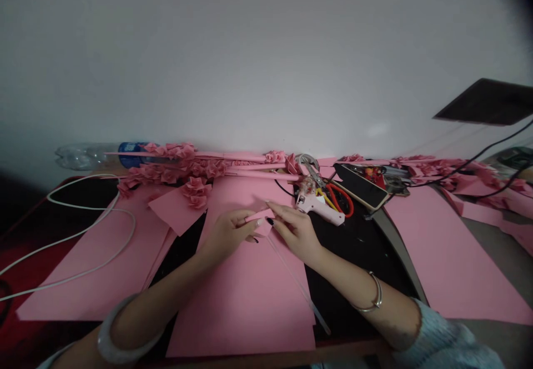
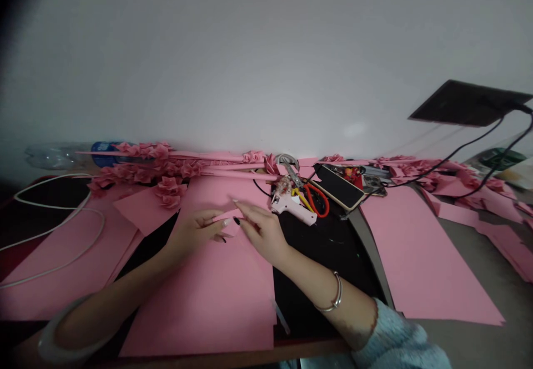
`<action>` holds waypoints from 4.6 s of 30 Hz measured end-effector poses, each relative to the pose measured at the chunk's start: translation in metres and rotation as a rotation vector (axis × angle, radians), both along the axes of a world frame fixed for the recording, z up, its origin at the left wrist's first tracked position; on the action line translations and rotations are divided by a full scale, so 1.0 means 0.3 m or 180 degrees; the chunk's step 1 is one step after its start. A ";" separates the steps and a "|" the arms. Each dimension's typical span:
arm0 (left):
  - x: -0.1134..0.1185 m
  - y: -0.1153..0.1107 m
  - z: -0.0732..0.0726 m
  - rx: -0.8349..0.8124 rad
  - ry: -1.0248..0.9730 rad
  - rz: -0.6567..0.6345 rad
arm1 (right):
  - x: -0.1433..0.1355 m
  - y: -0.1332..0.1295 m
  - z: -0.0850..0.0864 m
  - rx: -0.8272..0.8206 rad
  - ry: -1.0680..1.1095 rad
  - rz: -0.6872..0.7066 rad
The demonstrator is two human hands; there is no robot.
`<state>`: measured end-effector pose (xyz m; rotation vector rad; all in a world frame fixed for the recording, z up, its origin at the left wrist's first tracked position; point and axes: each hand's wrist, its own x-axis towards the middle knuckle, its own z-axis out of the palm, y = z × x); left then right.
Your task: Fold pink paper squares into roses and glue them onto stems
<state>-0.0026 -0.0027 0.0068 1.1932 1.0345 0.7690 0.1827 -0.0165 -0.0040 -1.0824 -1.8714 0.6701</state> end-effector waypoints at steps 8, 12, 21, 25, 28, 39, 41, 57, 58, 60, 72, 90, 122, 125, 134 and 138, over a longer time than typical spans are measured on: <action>0.005 0.001 -0.004 -0.0066 0.0064 -0.0007 | 0.001 -0.002 -0.004 0.0379 -0.0118 0.0009; 0.002 0.004 0.003 -0.0187 0.0067 0.0052 | 0.003 -0.002 -0.010 0.0419 -0.0073 -0.0083; -0.003 0.003 -0.005 -0.0161 0.0084 -0.0004 | -0.001 0.003 0.005 0.0498 0.0189 0.0103; 0.001 0.001 0.005 -0.0128 0.0098 -0.0051 | -0.011 -0.001 0.011 0.0211 0.0534 0.0133; 0.003 -0.003 0.011 -0.0076 0.0144 -0.0079 | -0.016 -0.004 0.005 -0.0199 0.0925 0.0100; 0.008 -0.006 0.000 -0.0097 0.0195 -0.0057 | -0.027 -0.001 -0.004 -0.0339 0.1081 -0.0034; 0.006 -0.004 -0.002 -0.0087 0.0140 -0.0061 | -0.022 0.001 0.000 -0.0081 0.0808 -0.0003; -0.009 0.018 -0.022 -0.0416 -0.0284 0.0134 | 0.032 0.019 0.010 0.1024 -0.0914 0.0711; -0.009 0.019 -0.023 -0.0452 -0.0296 0.0163 | 0.033 0.018 0.012 0.1008 -0.0937 0.0726; -0.010 0.021 -0.021 -0.0491 -0.0296 0.0178 | 0.034 0.017 0.015 0.0950 -0.0940 0.0734; -0.007 0.012 -0.015 0.0101 -0.0025 -0.0259 | 0.020 0.015 0.017 0.0370 -0.0294 0.0369; -0.007 -0.004 -0.014 0.0331 0.0109 -0.0388 | 0.008 0.022 0.013 -0.0530 -0.0268 0.0492; 0.003 -0.012 -0.014 -0.0132 0.0038 -0.0411 | -0.009 0.017 0.009 -0.0443 0.0966 0.0271; 0.002 -0.010 -0.016 -0.0170 0.0053 -0.0397 | -0.010 0.024 -0.001 -0.0610 0.1131 0.0262; 0.009 0.001 -0.005 -0.0269 -0.0190 -0.0436 | -0.002 0.016 0.006 -0.0493 0.0816 0.0097; 0.007 0.002 -0.002 -0.0263 -0.0189 -0.0465 | 0.001 0.014 0.002 -0.0260 0.0629 0.0067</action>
